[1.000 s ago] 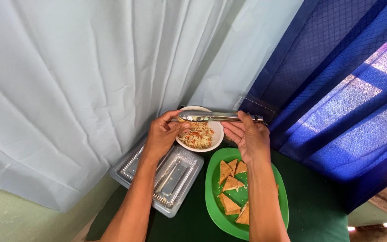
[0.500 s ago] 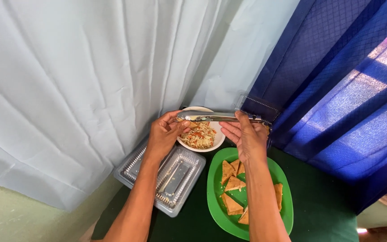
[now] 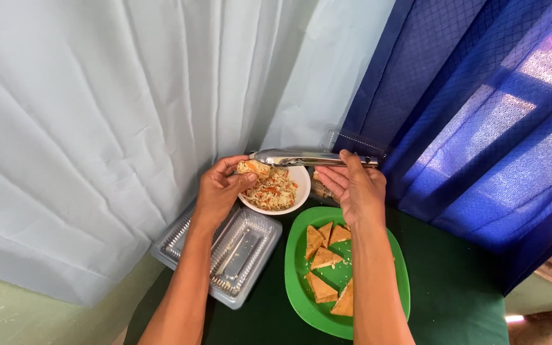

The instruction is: Filling fried tofu puffs with a vegetable and meat mixture using metal tongs

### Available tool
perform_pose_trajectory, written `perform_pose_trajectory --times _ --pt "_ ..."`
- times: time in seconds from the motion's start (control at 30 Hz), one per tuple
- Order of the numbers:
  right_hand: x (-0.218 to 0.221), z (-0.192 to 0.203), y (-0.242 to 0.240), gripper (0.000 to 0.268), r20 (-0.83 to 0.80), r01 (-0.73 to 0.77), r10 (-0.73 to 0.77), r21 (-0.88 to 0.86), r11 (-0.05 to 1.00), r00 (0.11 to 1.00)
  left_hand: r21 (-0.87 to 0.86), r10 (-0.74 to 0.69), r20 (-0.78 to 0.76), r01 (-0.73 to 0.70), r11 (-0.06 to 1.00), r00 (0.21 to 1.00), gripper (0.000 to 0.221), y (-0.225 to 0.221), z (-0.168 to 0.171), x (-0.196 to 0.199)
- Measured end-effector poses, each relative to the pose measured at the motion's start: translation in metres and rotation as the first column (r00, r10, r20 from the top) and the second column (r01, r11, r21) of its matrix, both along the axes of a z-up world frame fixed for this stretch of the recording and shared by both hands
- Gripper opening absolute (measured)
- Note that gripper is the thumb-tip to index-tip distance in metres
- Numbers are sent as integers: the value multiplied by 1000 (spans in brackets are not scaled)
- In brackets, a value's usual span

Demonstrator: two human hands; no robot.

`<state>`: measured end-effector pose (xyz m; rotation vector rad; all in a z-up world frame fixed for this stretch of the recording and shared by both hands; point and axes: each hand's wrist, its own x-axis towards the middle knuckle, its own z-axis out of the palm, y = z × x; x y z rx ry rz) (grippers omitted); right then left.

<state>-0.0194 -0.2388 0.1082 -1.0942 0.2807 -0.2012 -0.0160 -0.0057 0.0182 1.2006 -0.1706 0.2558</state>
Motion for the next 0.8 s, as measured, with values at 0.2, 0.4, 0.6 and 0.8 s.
perform_pose_trajectory --times 0.2,0.4,0.6,0.8 --pt "-1 -1 11 31 -18 -40 40 8 999 999 -53 3 3 -3 999 1000 48 3 -9 7" --pt "1 -3 11 31 -21 -34 34 -9 999 999 -9 -3 19 3 1000 1000 50 4 -14 11" --pt "-1 1 15 31 -9 -26 26 -12 1000 1000 -33 -41 6 41 999 999 51 6 -23 12" --pt "-1 -2 22 30 -30 -38 37 -19 999 999 -76 -95 -9 94 993 995 41 7 -25 12"
